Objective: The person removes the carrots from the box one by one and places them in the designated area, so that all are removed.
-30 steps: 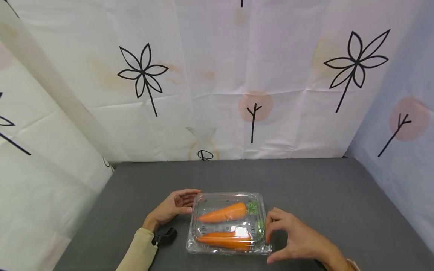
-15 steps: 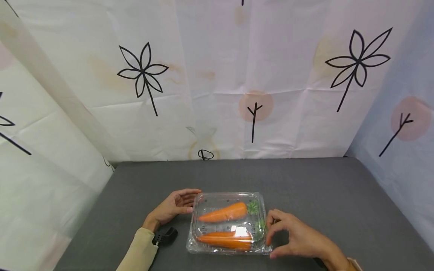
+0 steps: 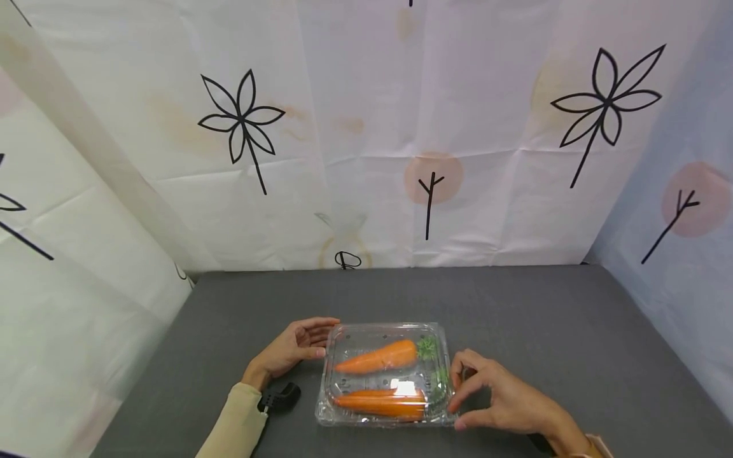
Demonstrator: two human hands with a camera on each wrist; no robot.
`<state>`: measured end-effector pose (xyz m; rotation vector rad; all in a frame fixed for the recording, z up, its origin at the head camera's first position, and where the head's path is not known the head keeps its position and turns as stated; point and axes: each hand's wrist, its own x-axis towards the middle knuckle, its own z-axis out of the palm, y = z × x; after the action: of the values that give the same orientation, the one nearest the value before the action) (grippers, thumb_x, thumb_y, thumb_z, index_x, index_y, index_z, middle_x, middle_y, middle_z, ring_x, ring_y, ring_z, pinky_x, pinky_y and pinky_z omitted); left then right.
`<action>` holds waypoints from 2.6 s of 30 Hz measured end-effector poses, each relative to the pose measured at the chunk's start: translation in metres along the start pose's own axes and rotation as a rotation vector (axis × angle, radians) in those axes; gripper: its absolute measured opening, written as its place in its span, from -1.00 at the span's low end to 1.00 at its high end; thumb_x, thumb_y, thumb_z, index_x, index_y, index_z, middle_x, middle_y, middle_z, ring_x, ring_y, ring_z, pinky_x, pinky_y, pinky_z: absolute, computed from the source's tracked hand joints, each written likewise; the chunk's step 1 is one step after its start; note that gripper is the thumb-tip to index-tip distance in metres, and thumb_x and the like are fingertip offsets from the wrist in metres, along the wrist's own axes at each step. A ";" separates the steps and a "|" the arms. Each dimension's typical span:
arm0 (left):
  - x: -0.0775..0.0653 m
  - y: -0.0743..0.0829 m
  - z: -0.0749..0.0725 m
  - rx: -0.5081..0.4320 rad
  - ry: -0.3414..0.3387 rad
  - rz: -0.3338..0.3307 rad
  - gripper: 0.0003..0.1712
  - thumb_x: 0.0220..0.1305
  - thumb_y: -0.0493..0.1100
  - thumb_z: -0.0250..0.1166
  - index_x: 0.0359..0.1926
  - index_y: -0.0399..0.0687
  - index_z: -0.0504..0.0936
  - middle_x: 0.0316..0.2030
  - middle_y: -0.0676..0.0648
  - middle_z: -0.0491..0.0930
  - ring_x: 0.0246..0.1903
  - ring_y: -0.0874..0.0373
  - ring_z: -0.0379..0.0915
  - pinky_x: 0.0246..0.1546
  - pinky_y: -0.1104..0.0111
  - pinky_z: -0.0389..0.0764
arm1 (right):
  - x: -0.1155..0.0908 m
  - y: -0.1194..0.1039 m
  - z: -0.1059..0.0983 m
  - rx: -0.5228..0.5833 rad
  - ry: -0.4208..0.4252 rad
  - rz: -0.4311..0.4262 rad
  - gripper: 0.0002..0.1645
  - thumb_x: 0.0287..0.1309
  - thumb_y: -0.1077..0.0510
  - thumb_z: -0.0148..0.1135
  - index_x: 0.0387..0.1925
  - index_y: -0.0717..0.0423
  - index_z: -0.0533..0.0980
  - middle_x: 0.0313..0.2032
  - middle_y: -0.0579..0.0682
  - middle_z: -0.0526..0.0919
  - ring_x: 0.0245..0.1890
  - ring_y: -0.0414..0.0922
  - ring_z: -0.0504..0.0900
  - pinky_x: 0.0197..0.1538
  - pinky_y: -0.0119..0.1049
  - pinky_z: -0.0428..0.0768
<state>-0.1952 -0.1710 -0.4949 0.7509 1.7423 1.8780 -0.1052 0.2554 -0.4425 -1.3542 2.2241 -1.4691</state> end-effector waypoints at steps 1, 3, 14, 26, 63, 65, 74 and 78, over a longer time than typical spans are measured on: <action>0.000 0.000 0.000 0.002 0.000 0.001 -0.29 0.35 -0.29 0.38 0.44 -0.36 0.33 0.37 -0.35 0.37 0.29 -0.01 0.43 0.27 0.22 0.53 | 0.000 -0.001 0.000 -0.017 0.007 0.001 -0.69 0.02 0.29 0.54 -0.18 -0.10 0.78 -0.16 -0.11 0.46 -0.20 -0.20 0.39 -0.26 -0.28 0.47; 0.000 0.000 0.000 0.005 -0.002 -0.001 -0.28 0.35 -0.28 0.38 0.44 -0.36 0.33 0.37 -0.35 0.36 0.29 0.00 0.42 0.27 0.23 0.52 | 0.000 -0.003 0.000 -0.043 0.017 0.001 -0.71 0.04 0.26 0.54 -0.19 -0.12 0.79 -0.14 -0.12 0.48 -0.17 -0.20 0.38 -0.25 -0.31 0.48; -0.001 0.001 -0.001 0.007 -0.012 0.007 -0.27 0.35 -0.27 0.38 0.44 -0.39 0.31 0.37 -0.36 0.36 0.27 0.08 0.45 0.26 0.24 0.53 | 0.001 0.001 0.000 0.049 -0.018 -0.076 -0.69 0.09 0.42 0.43 -0.18 0.03 0.78 -0.17 -0.08 0.62 -0.10 -0.17 0.47 -0.13 -0.20 0.55; -0.001 0.001 0.000 0.003 -0.009 -0.002 -0.29 0.37 -0.28 0.36 0.45 -0.36 0.32 0.38 -0.34 0.36 0.31 -0.04 0.41 0.27 0.23 0.53 | 0.006 0.001 0.003 -0.027 -0.003 -0.168 -0.54 0.04 0.51 0.39 -0.17 -0.08 0.68 -0.22 -0.11 0.64 -0.02 -0.12 0.50 -0.03 -0.28 0.56; 0.001 -0.001 -0.001 0.019 -0.002 -0.032 -0.30 0.39 -0.28 0.34 0.47 -0.32 0.31 0.34 -0.34 0.42 0.30 -0.14 0.41 0.27 0.22 0.53 | 0.075 -0.003 -0.024 -0.037 0.680 -0.094 -0.67 0.36 0.57 0.03 0.11 0.52 0.52 -0.03 0.18 0.60 0.00 -0.14 0.60 0.08 -0.51 0.58; 0.002 -0.001 -0.001 0.017 -0.007 -0.029 -0.29 0.39 -0.28 0.34 0.47 -0.32 0.30 0.34 -0.35 0.41 0.30 -0.15 0.41 0.28 0.22 0.52 | 0.077 0.002 -0.024 -0.024 0.673 -0.060 -0.61 0.39 0.55 0.00 0.20 0.49 0.47 0.00 0.16 0.60 0.02 -0.14 0.60 0.10 -0.51 0.58; 0.003 -0.001 -0.002 -0.002 -0.006 -0.027 -0.28 0.37 -0.28 0.35 0.47 -0.34 0.30 0.34 -0.37 0.40 0.30 -0.29 0.37 0.26 0.20 0.54 | 0.073 0.023 -0.023 -0.023 0.582 0.160 -0.53 0.53 0.37 -0.03 0.38 0.39 0.34 0.09 -0.17 0.57 0.03 -0.25 0.61 0.07 -0.51 0.59; 0.003 -0.001 -0.001 -0.013 -0.003 -0.026 -0.27 0.37 -0.29 0.36 0.47 -0.36 0.29 0.35 -0.38 0.39 0.31 -0.23 0.39 0.27 0.18 0.53 | 0.070 0.031 -0.022 0.011 0.539 0.203 -0.50 0.54 0.33 -0.03 0.41 0.39 0.30 0.09 -0.09 0.54 0.03 -0.17 0.62 0.07 -0.45 0.62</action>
<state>-0.1980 -0.1703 -0.4953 0.7224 1.7283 1.8676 -0.1763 0.2215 -0.4332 -0.7524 2.5506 -1.9328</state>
